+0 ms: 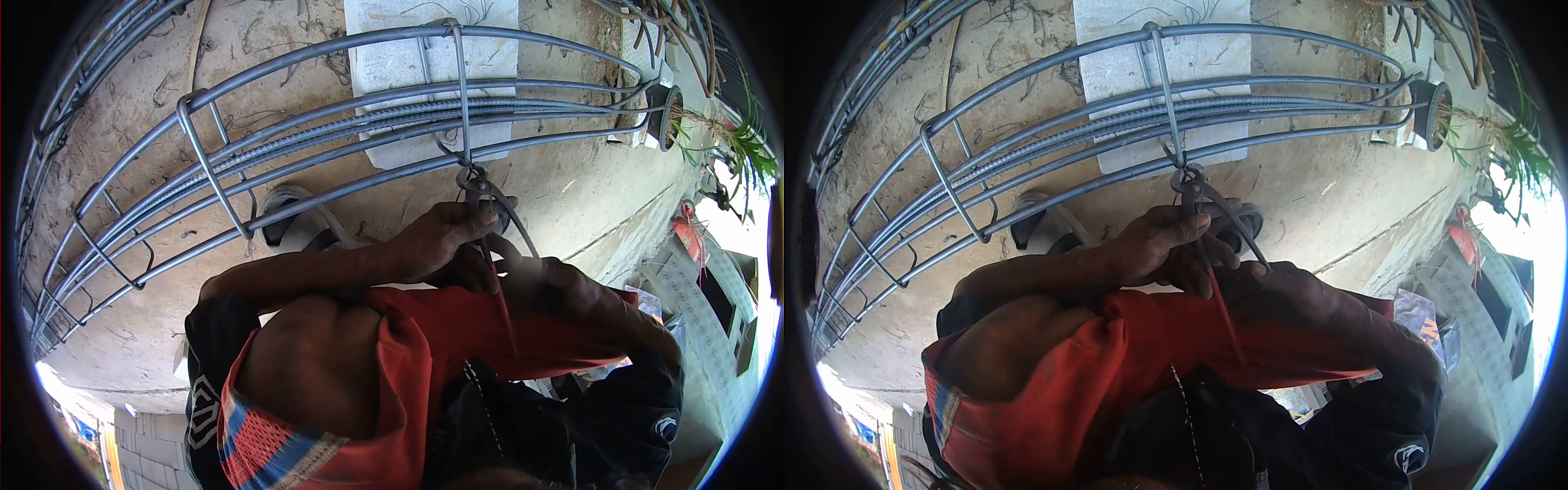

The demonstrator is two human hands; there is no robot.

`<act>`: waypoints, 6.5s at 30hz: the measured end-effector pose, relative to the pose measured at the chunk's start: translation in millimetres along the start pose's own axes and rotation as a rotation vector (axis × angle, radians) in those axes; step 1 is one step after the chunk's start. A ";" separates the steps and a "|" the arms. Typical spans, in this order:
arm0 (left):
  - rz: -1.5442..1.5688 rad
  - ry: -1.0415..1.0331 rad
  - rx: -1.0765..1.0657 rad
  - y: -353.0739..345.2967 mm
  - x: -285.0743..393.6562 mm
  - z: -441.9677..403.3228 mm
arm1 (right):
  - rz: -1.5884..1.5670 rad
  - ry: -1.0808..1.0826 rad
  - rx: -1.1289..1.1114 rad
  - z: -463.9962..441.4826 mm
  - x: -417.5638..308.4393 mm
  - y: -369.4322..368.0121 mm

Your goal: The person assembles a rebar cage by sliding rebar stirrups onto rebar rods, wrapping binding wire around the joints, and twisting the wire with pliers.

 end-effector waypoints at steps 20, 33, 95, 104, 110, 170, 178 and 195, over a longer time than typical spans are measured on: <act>-0.126 0.070 -0.098 -7.3 2.5 -1.7 | -0.254 -0.211 0.112 -2.1 6.1 -35.7; -0.286 -0.081 -0.188 2.2 -4.9 -20.0 | -0.285 -0.204 0.033 -5.5 7.2 -40.5; 0.221 -0.165 0.986 -52.5 -14.0 -17.5 | 0.062 0.183 0.487 -0.9 16.0 -57.1; 0.247 -0.243 1.225 -59.5 -14.7 -32.0 | 0.967 -0.037 1.022 26.0 -5.2 -71.9; 0.326 -0.180 1.236 -72.7 -8.4 -35.0 | 1.025 -0.212 0.823 42.1 -40.9 -65.0; 0.434 -0.331 0.699 -77.3 -14.1 -35.6 | -0.538 -0.150 -0.204 22.7 -14.2 -33.1; 0.250 -0.149 1.095 -64.4 -7.7 -32.5 | -0.140 0.018 0.291 13.8 0.8 -45.4; 0.080 -0.128 1.426 -27.2 -28.1 -42.7 | 0.812 0.075 0.444 17.6 -8.8 -35.2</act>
Point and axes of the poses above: each hand's wrist, its own z-axis away from the middle knuckle, its own y-axis out of the back of the hand, x = y × z, the point moved 4 cm from there along -z, towards the middle knuckle, and after that the axes turned 14 degrees about z, right-handed, at the moved point
